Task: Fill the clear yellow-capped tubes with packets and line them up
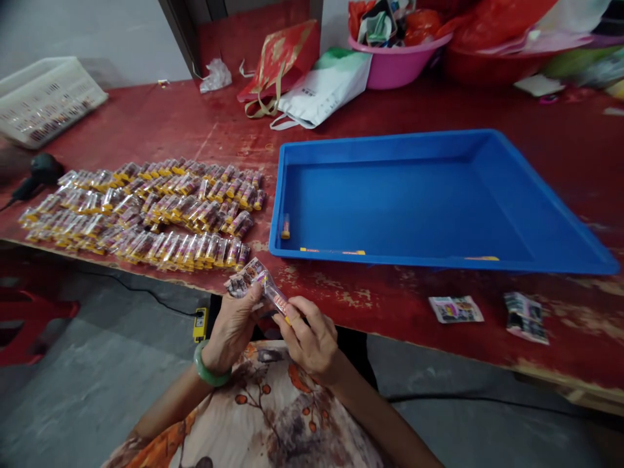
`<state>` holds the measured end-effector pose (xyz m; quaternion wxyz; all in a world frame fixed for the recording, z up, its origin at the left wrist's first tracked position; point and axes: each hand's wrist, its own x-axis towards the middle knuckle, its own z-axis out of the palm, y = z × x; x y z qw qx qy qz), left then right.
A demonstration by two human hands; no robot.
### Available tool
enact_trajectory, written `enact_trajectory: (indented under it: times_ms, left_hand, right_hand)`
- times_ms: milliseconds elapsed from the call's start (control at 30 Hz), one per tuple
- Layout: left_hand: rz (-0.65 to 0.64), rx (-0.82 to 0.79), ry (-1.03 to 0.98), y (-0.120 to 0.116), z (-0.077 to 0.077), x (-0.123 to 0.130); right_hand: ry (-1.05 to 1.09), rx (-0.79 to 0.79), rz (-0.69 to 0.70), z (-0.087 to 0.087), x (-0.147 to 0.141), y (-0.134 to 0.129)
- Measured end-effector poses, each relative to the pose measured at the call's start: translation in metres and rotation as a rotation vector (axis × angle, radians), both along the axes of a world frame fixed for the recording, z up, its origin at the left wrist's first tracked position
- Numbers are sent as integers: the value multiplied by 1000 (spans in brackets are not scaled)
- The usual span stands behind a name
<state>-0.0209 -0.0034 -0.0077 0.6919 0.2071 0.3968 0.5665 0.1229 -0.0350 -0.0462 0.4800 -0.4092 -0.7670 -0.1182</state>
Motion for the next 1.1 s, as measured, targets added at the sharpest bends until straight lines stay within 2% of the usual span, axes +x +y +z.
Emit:
enact_trajectory:
  times_ms: [33, 100, 200, 267, 500, 800, 1100]
  left_hand:
    - [-2, 5, 0, 0, 0, 0]
    - [-17, 11, 7, 1, 0, -1]
    - [-49, 2, 0, 1, 1, -3]
    - [-77, -18, -17, 1, 2, -4]
    - [-216, -55, -30, -9, 4, -2]
    - [-223, -2, -3, -13, 2, -2]
    - [-233, -1, -31, -14, -3, -1]
  right_hand:
    - [-40, 22, -2, 1, -1, 0]
    - [28, -8, 51, 5, -2, 2]
    - [233, -237, 265, 18, -2, 7]
    - [297, -353, 354, 26, 1, 11]
    - [456, -390, 231, 32, 3, 19]
    - [492, -289, 231, 42, -8, 13]
    - [474, -252, 230, 34, -11, 9]
